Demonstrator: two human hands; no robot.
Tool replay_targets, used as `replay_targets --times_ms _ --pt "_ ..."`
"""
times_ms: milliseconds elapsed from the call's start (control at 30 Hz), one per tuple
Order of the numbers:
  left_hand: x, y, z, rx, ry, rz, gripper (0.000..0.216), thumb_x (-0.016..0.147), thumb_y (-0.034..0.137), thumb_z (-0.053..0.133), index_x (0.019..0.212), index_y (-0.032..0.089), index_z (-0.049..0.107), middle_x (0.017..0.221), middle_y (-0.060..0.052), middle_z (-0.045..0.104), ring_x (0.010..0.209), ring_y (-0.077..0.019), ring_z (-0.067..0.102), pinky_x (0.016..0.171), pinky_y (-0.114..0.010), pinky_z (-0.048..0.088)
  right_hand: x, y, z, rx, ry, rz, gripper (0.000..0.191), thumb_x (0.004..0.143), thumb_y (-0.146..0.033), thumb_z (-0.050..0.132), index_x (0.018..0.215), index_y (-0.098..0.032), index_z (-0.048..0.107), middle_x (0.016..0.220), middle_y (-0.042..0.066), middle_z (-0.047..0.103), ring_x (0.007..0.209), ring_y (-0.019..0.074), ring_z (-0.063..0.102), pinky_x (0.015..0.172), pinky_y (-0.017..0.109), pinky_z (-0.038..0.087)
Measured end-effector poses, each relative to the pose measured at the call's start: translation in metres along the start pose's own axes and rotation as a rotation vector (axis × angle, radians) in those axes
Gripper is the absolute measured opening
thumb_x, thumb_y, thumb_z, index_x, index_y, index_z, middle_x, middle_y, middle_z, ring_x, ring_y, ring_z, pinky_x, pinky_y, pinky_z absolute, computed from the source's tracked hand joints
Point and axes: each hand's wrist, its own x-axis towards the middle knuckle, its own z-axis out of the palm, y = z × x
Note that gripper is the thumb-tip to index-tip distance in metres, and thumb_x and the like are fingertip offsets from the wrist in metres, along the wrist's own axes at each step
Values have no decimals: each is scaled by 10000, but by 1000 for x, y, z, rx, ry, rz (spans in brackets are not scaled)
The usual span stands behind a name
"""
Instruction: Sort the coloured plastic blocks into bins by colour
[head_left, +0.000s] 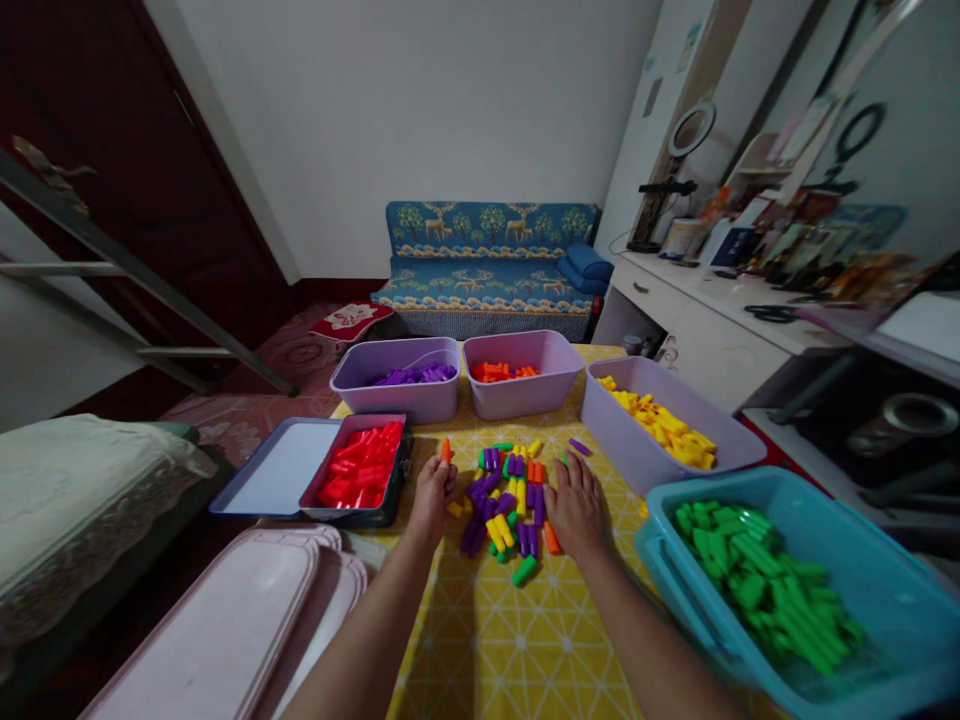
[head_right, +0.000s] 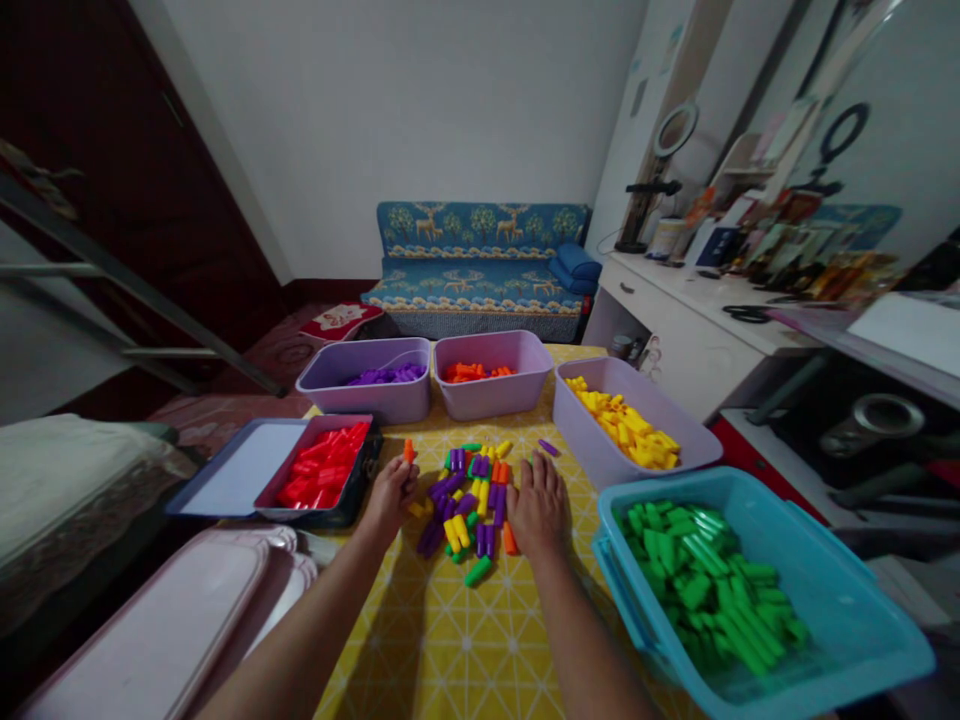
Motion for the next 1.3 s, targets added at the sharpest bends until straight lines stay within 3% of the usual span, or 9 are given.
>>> replay_targets --times_ms 100,267,333,633,767,900,1133,1300 --pt "-3 -1 -2 106 -1 31 332 692 443 724 824 188 556 555 98 431 441 -51 370 430 -158 251 0 0 1 3 2 -6 464 921 -317 475 1337 -117 518 1487 183 433 1375 303 373 1109 468 315" --pt "-13 -4 -3 803 -53 303 195 854 338 548 941 208 664 779 -9 672 732 -158 603 650 -246 419 0 0 1 32 2 12 451 913 -318 485 1325 -139 527 1482 171 442 1369 299 383 1108 464 316" --pt "-15 -7 -2 935 -84 374 210 863 308 535 975 205 680 889 -40 710 824 -182 628 728 -277 443 0 0 0 39 4 15 446 910 -309 487 1322 -144 528 1482 169 441 1372 298 380 1106 466 318" --pt "-18 -18 -1 1014 -47 549 213 871 365 565 881 202 701 892 -48 689 900 -205 610 819 -323 457 0 -1 -2 15 -6 -1 452 925 -291 472 1351 -145 515 1484 179 430 1377 305 369 1099 477 332" --pt "-17 -24 -2 997 -23 527 214 879 359 557 920 202 695 919 -53 696 904 -210 618 816 -333 466 0 -2 -8 30 1 -46 511 932 -251 477 1440 -284 440 1552 124 342 1398 309 348 1087 484 350" --pt "-16 -30 -4 1001 6 531 223 887 354 549 988 209 686 962 -57 706 937 -220 629 842 -355 470 1 -2 -14 65 0 -130 473 925 -225 502 1378 -362 509 1577 59 318 1420 298 318 1119 492 322" --pt "-21 -32 -4 1013 24 573 306 892 370 541 1143 223 636 1111 -71 693 1052 -244 613 923 -403 462 0 -2 -9 142 23 -109 304 920 -233 505 1204 -180 600 1462 123 480 1361 271 396 1099 450 364" --pt "-28 -28 -1 1088 5 591 297 930 378 481 1135 222 630 1102 -70 679 1067 -247 589 935 -411 441 0 1 -2 273 113 -55 248 953 -250 413 1101 -163 591 1292 146 583 1236 260 496 1047 440 408"
